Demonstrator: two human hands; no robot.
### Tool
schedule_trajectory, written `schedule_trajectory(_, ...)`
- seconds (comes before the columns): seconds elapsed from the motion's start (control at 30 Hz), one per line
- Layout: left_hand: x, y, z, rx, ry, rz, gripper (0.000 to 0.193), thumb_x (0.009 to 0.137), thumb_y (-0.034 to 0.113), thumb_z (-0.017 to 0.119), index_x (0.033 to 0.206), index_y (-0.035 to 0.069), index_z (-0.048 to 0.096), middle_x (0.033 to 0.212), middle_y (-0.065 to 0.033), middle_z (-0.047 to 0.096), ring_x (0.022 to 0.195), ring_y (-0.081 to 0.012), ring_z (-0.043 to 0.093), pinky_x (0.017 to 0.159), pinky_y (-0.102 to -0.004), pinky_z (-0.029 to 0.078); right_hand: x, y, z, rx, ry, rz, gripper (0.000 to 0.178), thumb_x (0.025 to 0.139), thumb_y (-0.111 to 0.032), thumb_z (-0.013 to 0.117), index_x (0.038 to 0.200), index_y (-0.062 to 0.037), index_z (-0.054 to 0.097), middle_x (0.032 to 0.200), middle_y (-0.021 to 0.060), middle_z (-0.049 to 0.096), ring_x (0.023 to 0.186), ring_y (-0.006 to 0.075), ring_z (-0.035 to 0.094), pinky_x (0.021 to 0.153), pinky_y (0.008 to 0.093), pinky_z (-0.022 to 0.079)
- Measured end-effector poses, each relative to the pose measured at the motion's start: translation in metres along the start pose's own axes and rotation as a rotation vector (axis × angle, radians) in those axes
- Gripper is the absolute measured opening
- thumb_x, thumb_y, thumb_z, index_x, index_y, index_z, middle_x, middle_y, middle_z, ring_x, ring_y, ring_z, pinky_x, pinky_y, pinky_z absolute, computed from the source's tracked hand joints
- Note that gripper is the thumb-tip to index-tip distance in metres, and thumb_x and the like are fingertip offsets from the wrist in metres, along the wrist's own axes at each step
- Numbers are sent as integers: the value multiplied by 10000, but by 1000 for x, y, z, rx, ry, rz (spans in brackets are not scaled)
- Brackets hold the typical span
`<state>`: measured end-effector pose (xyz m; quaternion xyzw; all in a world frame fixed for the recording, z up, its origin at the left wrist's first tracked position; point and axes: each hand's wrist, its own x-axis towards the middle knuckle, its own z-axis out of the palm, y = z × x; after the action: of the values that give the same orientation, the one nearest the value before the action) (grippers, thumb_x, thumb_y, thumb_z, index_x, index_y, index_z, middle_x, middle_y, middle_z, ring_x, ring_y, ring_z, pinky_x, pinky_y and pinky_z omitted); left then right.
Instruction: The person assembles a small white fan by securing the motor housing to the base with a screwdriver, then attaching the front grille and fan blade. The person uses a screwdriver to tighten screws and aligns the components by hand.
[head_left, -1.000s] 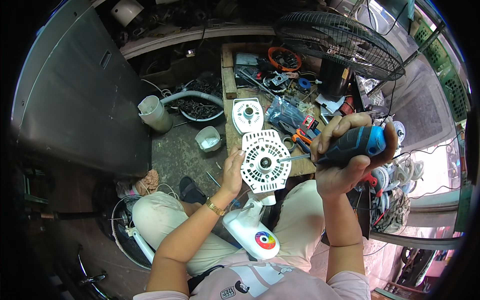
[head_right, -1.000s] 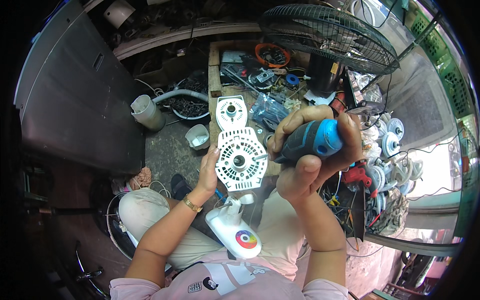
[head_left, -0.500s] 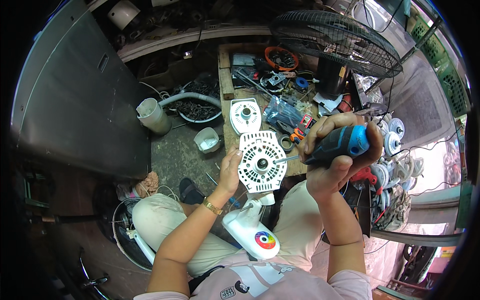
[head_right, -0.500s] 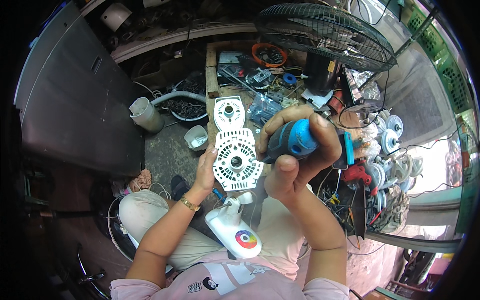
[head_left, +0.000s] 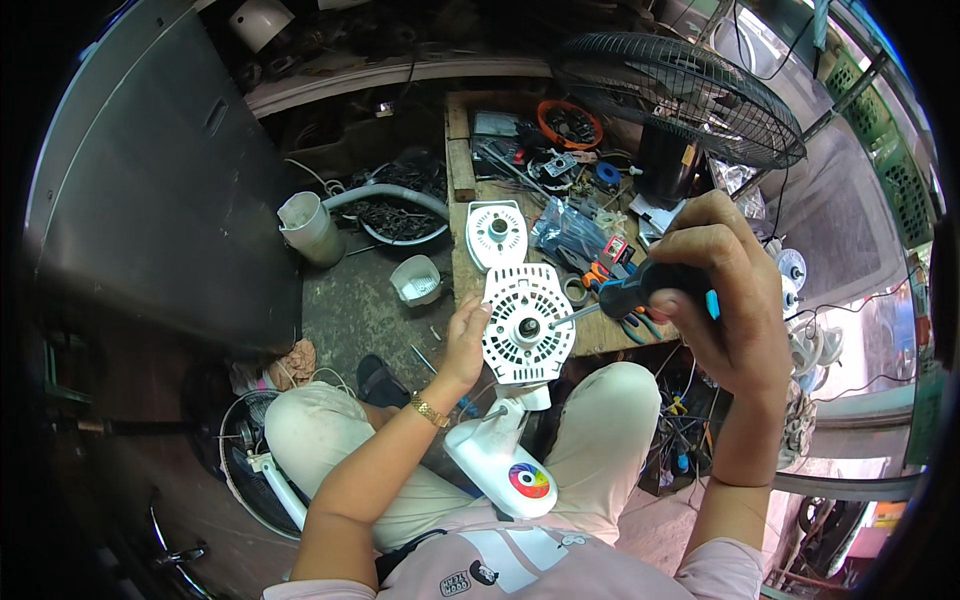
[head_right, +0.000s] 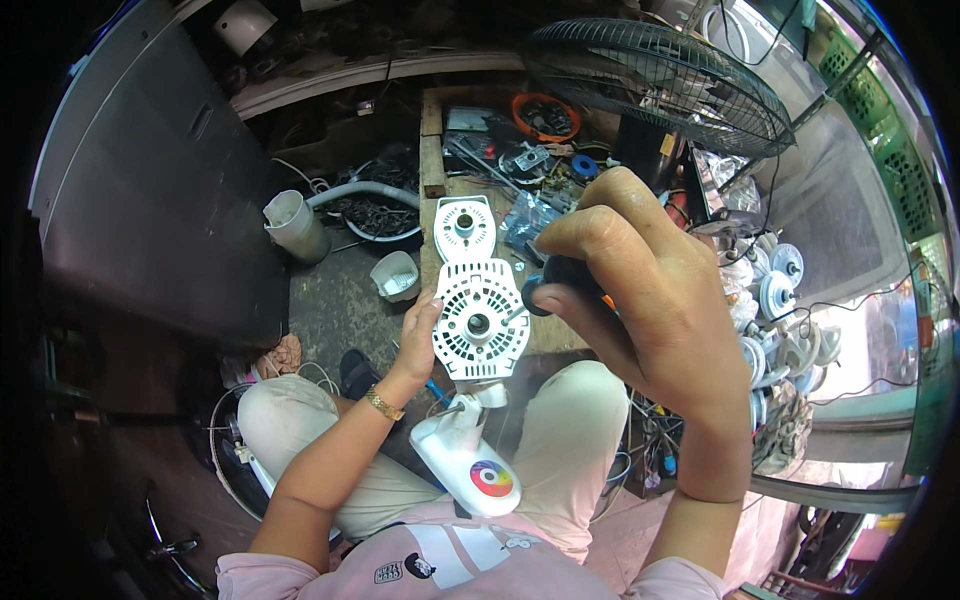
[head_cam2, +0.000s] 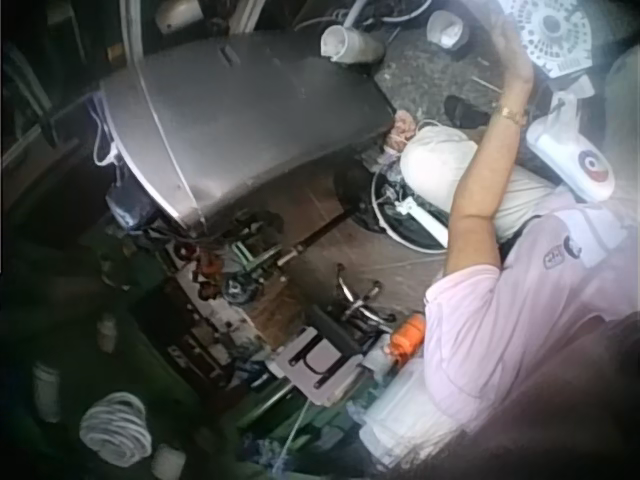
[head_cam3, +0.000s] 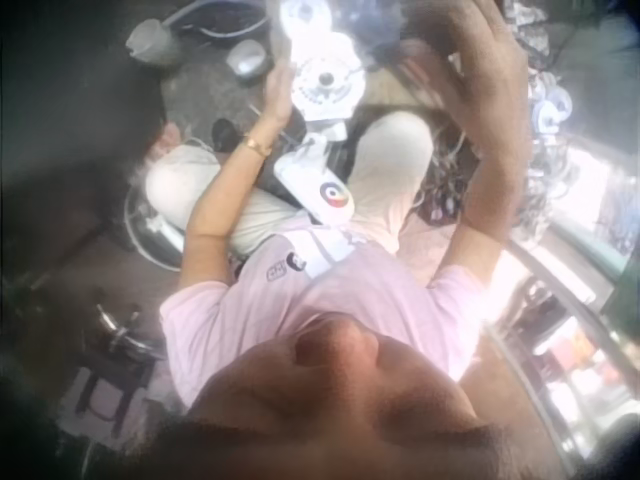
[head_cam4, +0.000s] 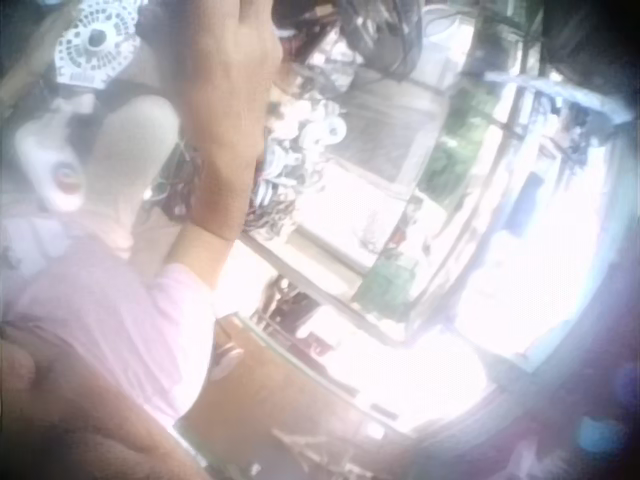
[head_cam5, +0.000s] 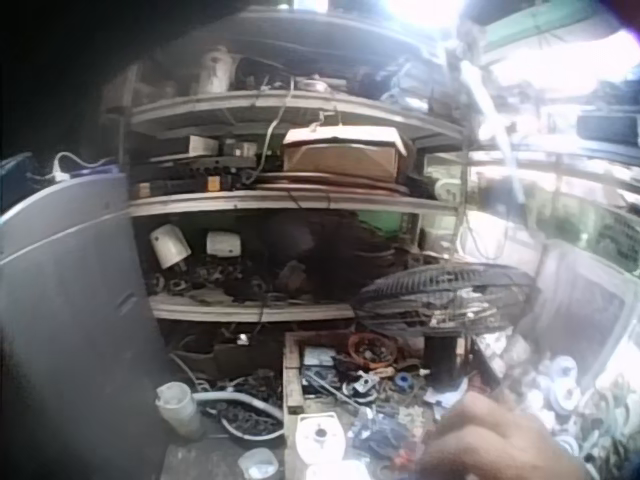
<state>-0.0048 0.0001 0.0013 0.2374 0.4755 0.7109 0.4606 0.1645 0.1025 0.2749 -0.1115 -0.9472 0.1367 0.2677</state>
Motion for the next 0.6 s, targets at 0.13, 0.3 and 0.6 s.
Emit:
schedule_trajectory(0.13, 0, 2, 4, -57, -32, -41, 290, 931, 167, 458, 1010, -77, 592, 1031, -66, 495, 981, -141, 484, 893, -262, 371, 6, -14, -17, -98, -134, -26, 398, 665, -219, 739, 981, -24, 596, 842, 121, 550, 734, 287, 588, 616, 341, 470)
schedule_trajectory(0.3, 0, -1, 0, -18, -12, -6, 286, 920, 155, 458, 1039, -73, 583, 1039, -75, 494, 985, -145, 486, 895, -267, 373, 11, -36, -24, -368, -264, 83, 301, 659, -156, 738, 914, -52, 617, 826, 109, 549, 682, 290, 589, 575, 352, 451)
schedule_trajectory(0.6, 1, -5, 3, -27, 18, 12, 253, 922, 135, 452, 1022, -64, 571, 997, -72, 500, 970, -141, 480, 877, -264, 373, 26, -43, -34, -214, -477, 72, 328, 697, -72, 714, 1000, -59, 589, 1018, 143, 577, 776, 314, 616, 659, 364, 485)
